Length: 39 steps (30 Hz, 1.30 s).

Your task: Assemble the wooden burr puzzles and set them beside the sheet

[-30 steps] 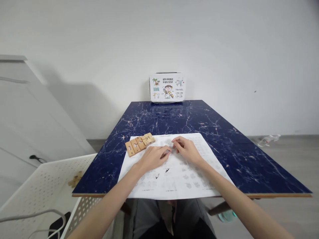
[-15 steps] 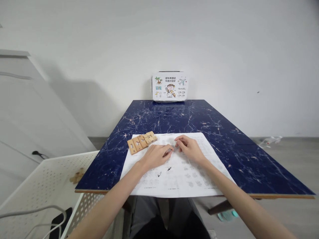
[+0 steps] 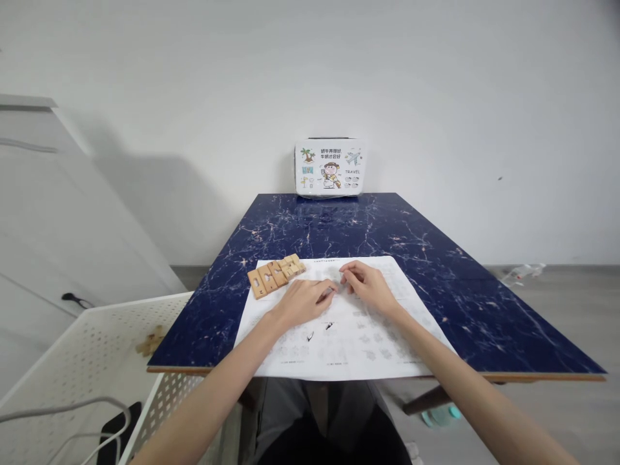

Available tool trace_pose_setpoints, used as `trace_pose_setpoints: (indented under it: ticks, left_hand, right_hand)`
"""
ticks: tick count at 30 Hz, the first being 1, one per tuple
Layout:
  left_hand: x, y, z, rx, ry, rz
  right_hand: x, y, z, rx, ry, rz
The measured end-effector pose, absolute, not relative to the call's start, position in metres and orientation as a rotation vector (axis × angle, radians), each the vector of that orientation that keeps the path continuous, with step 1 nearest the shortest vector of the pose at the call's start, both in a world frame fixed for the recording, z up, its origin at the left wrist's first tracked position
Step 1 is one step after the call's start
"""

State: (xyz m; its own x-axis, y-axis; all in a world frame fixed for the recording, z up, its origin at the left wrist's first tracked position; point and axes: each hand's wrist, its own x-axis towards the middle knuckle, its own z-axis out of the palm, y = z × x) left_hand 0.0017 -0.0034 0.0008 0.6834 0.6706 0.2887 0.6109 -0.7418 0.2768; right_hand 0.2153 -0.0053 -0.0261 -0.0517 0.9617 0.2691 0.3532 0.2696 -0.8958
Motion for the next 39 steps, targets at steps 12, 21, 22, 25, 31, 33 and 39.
trace_pose_setpoints:
  ticks: [12,21,22,25,31,33,39]
  left_hand:
    - [0.0,-0.004,0.001,2.737,1.04,0.567]
    - [-0.014,-0.016,0.003,2.847,1.113,0.865]
    - [-0.02,-0.018,0.005,2.85,1.14,0.938]
    - [-0.041,-0.022,0.011,2.806,1.343,1.102]
    - [-0.086,-0.003,0.005,2.635,1.792,0.967]
    - [-0.096,0.008,-0.001,2.586,1.768,0.828]
    - [-0.107,0.025,-0.006,2.427,1.656,0.708]
  right_hand:
    - [0.217,-0.003,-0.031,-1.227,-1.57,0.822]
    - [0.215,-0.005,-0.027,-1.262,-1.571,0.81]
    - [0.214,-0.006,-0.026,-1.265,-1.57,0.812]
    - [0.213,-0.007,-0.025,-1.267,-1.57,0.823]
    - [0.212,-0.006,-0.025,-1.264,-1.573,0.828]
    - [0.212,-0.005,-0.027,-1.265,-1.578,0.824]
    - [0.213,-0.004,-0.029,-1.266,-1.58,0.827]
